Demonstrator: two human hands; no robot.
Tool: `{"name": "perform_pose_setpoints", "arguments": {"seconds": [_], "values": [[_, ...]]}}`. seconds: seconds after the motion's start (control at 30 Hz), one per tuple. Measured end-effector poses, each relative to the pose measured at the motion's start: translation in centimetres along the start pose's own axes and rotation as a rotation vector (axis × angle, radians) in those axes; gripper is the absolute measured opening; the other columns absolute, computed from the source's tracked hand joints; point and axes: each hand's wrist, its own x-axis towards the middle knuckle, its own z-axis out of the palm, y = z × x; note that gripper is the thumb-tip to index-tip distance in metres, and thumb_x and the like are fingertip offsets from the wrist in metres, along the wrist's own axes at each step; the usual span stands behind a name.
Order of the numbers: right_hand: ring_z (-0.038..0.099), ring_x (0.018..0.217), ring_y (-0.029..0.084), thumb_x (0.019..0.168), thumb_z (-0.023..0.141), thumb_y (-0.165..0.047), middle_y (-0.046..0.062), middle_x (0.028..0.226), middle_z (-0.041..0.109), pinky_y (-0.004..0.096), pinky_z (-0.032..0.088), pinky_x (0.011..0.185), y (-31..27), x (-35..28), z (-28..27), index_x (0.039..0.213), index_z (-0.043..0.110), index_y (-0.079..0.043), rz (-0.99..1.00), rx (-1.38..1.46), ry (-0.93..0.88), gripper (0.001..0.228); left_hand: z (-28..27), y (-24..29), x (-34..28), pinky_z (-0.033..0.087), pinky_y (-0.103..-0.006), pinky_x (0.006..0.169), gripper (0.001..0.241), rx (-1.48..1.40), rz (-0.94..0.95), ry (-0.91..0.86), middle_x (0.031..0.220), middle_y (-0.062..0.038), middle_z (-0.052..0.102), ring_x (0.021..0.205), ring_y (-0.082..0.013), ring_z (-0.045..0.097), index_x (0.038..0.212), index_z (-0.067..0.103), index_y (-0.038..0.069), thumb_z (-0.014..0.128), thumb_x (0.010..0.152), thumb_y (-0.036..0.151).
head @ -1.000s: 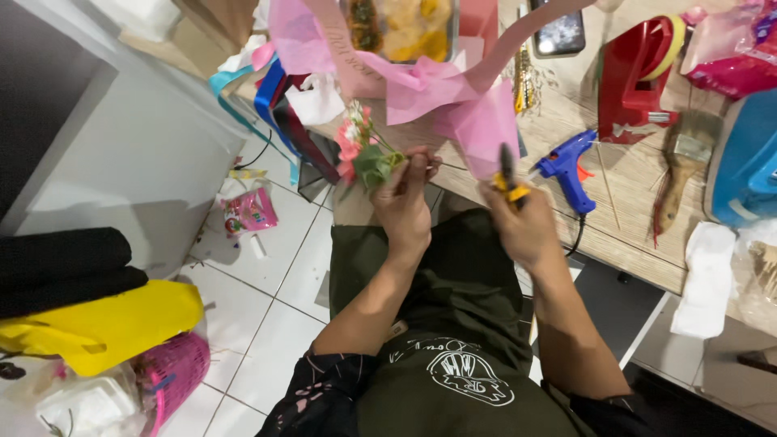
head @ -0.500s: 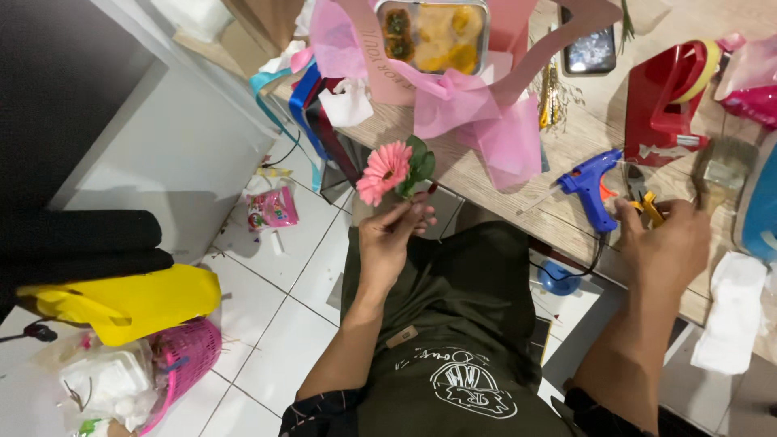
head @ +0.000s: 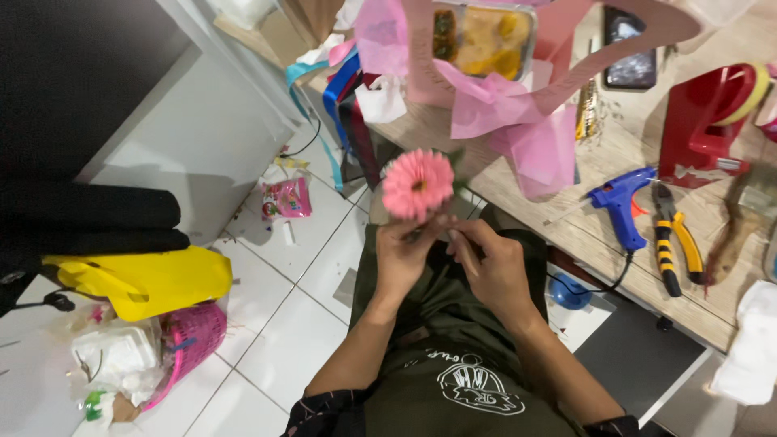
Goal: The person prepares a gift basket by placing a container of food into a pink paper bag, trimming a pink flower with shears, and attaching a pink ribbon to the bag's handle.
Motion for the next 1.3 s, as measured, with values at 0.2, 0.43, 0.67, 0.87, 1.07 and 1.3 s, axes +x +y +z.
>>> {"name": "perform_pose_setpoints", "arguments": {"seconds": [0.2, 0.43, 0.67, 0.87, 1.07, 1.3], "values": [[0.078, 0.078, 0.023, 0.104, 0.080, -0.006, 0.015, 0.093, 0.080, 0.038, 0.063, 0.072, -0.8, 3.1, 0.7, 0.117, 0.078, -0.002, 0.117, 0.138, 0.156, 0.014, -2.1, 0.9, 1.8, 0.066, -0.0315, 0.068, 0.009, -0.124, -0.192, -0.054, 0.078, -0.018, 0.083, 0.070, -0.0141, 0.076, 0.104, 0.087, 0.002, 0.086, 0.098, 0.009], [0.072, 0.079, 0.019, 0.098, 0.083, 0.004, 0.015, 0.092, 0.069, 0.036, 0.063, 0.068, -0.4, 5.1, 2.5, 0.107, 0.079, 0.005, 0.057, 0.469, 0.142, 0.009, -2.2, -1.5, 2.4, 0.064, -0.0302, 0.063, 0.010, -0.120, -0.266, -0.147, 0.076, -0.015, 0.083, 0.066, -0.0161, 0.077, 0.107, 0.088, 0.006, 0.081, 0.103, 0.011], [0.071, 0.078, 0.016, 0.099, 0.084, 0.000, 0.013, 0.086, 0.072, 0.033, 0.062, 0.070, 0.5, 4.9, 3.2, 0.108, 0.077, 0.005, 0.202, 0.552, 0.171, 0.012, -2.3, -3.6, 2.6, 0.065, -0.0361, 0.069, 0.016, -0.050, -0.212, -0.176, 0.082, -0.021, 0.083, 0.076, -0.0197, 0.078, 0.113, 0.086, 0.002, 0.085, 0.097, 0.005], [0.064, 0.079, 0.012, 0.098, 0.082, 0.002, 0.007, 0.081, 0.067, 0.031, 0.057, 0.073, 0.8, 5.3, 2.9, 0.098, 0.079, -0.002, 0.218, 0.516, 0.195, 0.005, -2.0, -1.4, 3.1, 0.066, -0.0434, 0.087, 0.020, -0.097, -0.188, -0.159, 0.093, -0.015, 0.081, 0.091, -0.0210, 0.076, 0.119, 0.082, 0.004, 0.082, 0.099, 0.009], [0.069, 0.083, 0.015, 0.097, 0.080, 0.006, 0.010, 0.089, 0.074, 0.034, 0.062, 0.080, 1.7, 5.0, 2.6, 0.111, 0.080, 0.000, 0.250, 0.591, 0.151, 0.015, 0.3, -4.0, 2.2, 0.066, -0.0303, 0.076, 0.020, -0.328, -0.318, -0.074, 0.084, -0.008, 0.078, 0.080, -0.0126, 0.074, 0.111, 0.082, 0.003, 0.090, 0.094, 0.009], [0.071, 0.086, 0.012, 0.102, 0.076, -0.001, 0.008, 0.098, 0.077, 0.030, 0.063, 0.078, 5.5, 3.2, 4.9, 0.121, 0.076, -0.001, 0.314, 0.657, 0.259, 0.019, 1.9, -6.0, 1.0, 0.064, -0.0319, 0.081, 0.019, -0.514, -0.420, 0.090, 0.087, -0.007, 0.070, 0.080, -0.0169, 0.074, 0.114, 0.073, -0.002, 0.084, 0.099, 0.003]]}}
